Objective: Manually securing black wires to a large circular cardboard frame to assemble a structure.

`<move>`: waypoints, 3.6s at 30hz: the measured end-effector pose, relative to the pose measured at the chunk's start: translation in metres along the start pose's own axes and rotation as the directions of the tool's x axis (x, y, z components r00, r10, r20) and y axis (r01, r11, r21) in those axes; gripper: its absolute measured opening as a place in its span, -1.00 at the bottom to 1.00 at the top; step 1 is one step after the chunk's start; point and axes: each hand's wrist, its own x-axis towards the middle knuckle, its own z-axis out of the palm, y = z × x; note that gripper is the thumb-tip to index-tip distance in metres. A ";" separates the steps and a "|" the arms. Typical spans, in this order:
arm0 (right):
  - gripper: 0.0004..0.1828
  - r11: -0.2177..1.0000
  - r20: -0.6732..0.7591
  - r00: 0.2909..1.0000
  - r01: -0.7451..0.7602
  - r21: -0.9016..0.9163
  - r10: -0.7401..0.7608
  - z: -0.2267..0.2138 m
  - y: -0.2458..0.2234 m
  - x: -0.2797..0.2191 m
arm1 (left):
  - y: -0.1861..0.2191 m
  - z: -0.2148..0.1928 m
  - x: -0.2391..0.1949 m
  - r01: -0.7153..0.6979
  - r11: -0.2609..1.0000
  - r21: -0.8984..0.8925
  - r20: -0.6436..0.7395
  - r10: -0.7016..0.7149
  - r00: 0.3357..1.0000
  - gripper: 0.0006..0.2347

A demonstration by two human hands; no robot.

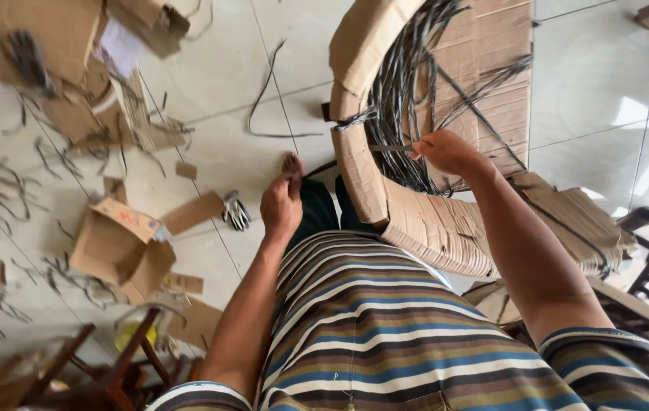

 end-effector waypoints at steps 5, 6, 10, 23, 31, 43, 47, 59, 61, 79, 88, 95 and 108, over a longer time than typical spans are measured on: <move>-0.61 0.990 -0.121 0.989 -0.069 0.119 0.084 0.012 0.001 -0.044 | -0.038 -0.001 -0.002 -0.041 0.999 0.001 -0.145 0.041 0.989 -0.76; -0.61 0.987 -0.144 0.985 -0.072 0.142 0.093 0.013 -0.001 -0.051 | -0.041 -0.007 -0.001 0.007 0.999 -0.048 -0.152 -0.015 0.988 -0.73; -0.64 0.979 -0.204 0.972 -0.077 0.188 0.115 0.019 -0.003 -0.070 | -0.032 -0.043 0.006 -0.113 0.994 0.012 -0.229 0.112 0.967 -0.75; -0.76 0.996 -0.503 0.864 0.070 0.063 -0.029 0.065 -0.075 -0.092 | 0.078 -0.016 0.011 -0.695 0.707 -0.131 0.039 0.704 0.709 -0.85; -0.79 0.806 -0.644 0.723 0.524 0.275 -0.250 0.096 -0.105 -0.087 | 0.097 0.001 0.031 -0.675 0.714 -0.185 0.037 0.692 0.721 -0.79; -0.85 0.629 -0.627 0.764 0.564 0.535 -0.153 0.099 -0.123 -0.092 | 0.093 -0.007 0.017 -0.391 0.790 -0.472 0.137 0.503 0.853 -0.84; -0.91 0.665 -0.645 0.748 0.564 0.490 -0.159 0.098 -0.128 -0.099 | 0.076 0.005 0.020 -0.474 0.792 -0.384 0.185 0.569 0.801 -0.90; -0.80 0.803 -0.751 0.644 0.520 0.290 -0.145 0.110 -0.124 -0.106 | 0.078 0.016 0.026 -0.195 0.915 -0.353 0.247 0.292 0.924 -0.88; -0.78 0.845 -0.747 0.642 0.488 0.221 -0.175 0.113 -0.122 -0.103 | 0.079 0.017 0.027 -0.147 0.929 -0.341 0.278 0.248 0.928 -0.88; -0.76 0.856 -0.725 0.631 0.504 0.114 -0.275 0.094 -0.129 -0.117 | 0.103 0.002 0.013 -0.288 0.883 -0.371 0.294 0.406 0.865 -0.91; -0.88 0.883 -0.765 0.566 0.469 -0.007 -0.307 0.102 -0.108 -0.094 | 0.096 0.009 0.017 -0.302 0.883 -0.358 0.250 0.403 0.880 -0.86; -0.78 0.943 -0.727 0.659 0.328 0.048 -0.193 0.104 -0.108 -0.104 | 0.087 0.024 0.034 -0.263 0.930 -0.256 0.226 0.323 0.919 -0.85; -0.90 0.784 -0.768 0.207 0.314 -0.535 -0.607 0.111 -0.115 -0.095 | 0.084 0.022 0.049 -0.132 0.933 -0.334 0.288 0.234 0.928 -0.88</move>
